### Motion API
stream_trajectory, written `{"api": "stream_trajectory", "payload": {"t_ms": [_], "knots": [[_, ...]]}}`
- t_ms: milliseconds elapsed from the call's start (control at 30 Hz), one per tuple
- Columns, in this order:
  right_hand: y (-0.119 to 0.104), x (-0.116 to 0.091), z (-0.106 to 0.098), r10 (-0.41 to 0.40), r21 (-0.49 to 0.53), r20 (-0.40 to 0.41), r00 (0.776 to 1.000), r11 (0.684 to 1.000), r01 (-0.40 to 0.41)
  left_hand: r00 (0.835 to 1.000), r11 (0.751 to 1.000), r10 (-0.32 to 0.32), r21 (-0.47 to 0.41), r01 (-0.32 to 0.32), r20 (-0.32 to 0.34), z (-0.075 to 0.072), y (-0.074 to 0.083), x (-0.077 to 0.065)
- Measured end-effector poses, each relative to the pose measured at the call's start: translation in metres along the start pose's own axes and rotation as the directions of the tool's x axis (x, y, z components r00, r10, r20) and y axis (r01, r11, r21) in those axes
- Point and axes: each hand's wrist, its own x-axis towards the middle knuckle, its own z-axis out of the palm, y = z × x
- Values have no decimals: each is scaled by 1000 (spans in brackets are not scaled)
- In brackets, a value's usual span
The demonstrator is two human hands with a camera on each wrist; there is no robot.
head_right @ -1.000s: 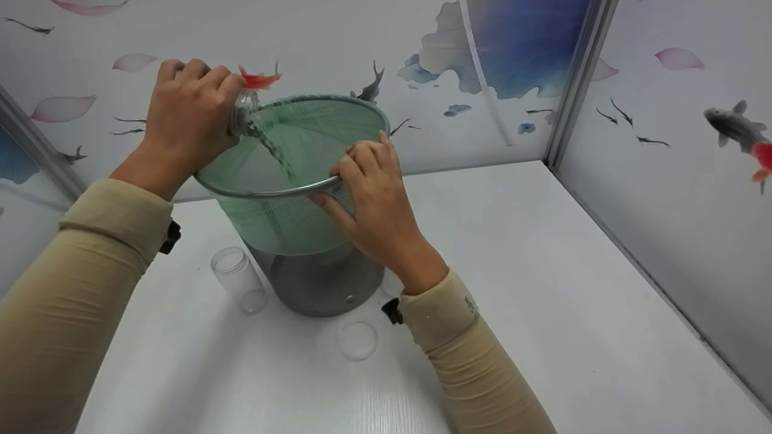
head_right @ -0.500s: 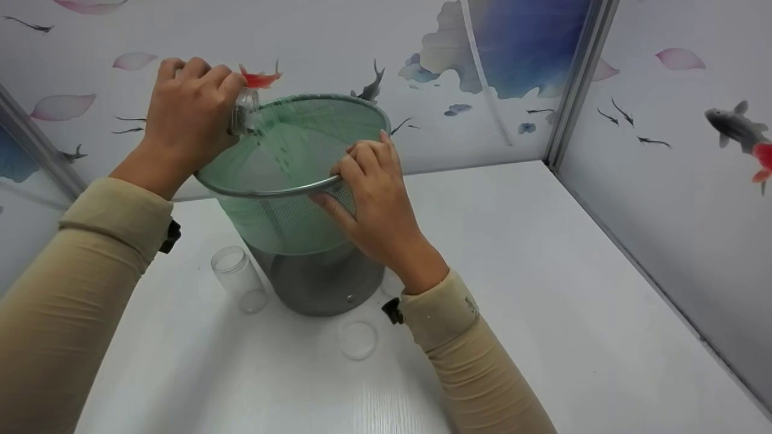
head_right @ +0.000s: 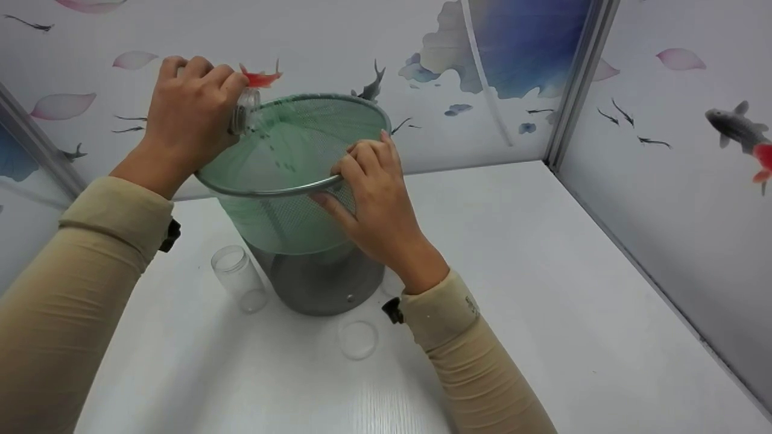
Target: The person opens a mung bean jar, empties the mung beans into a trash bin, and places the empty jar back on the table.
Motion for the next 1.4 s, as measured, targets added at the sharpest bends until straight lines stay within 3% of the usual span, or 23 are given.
{"api": "stream_trajectory", "payload": {"t_ms": [800, 1400], "knots": [[0, 1, 0, 9, 0, -1, 1000, 1000, -9, 1000, 1000, 18, 19, -19, 16, 0, 0, 1], [1, 0, 0, 1, 8, 0, 1000, 1000, -1, 999, 998, 45, 39, -45, -12, 1, 0, 1]]}}
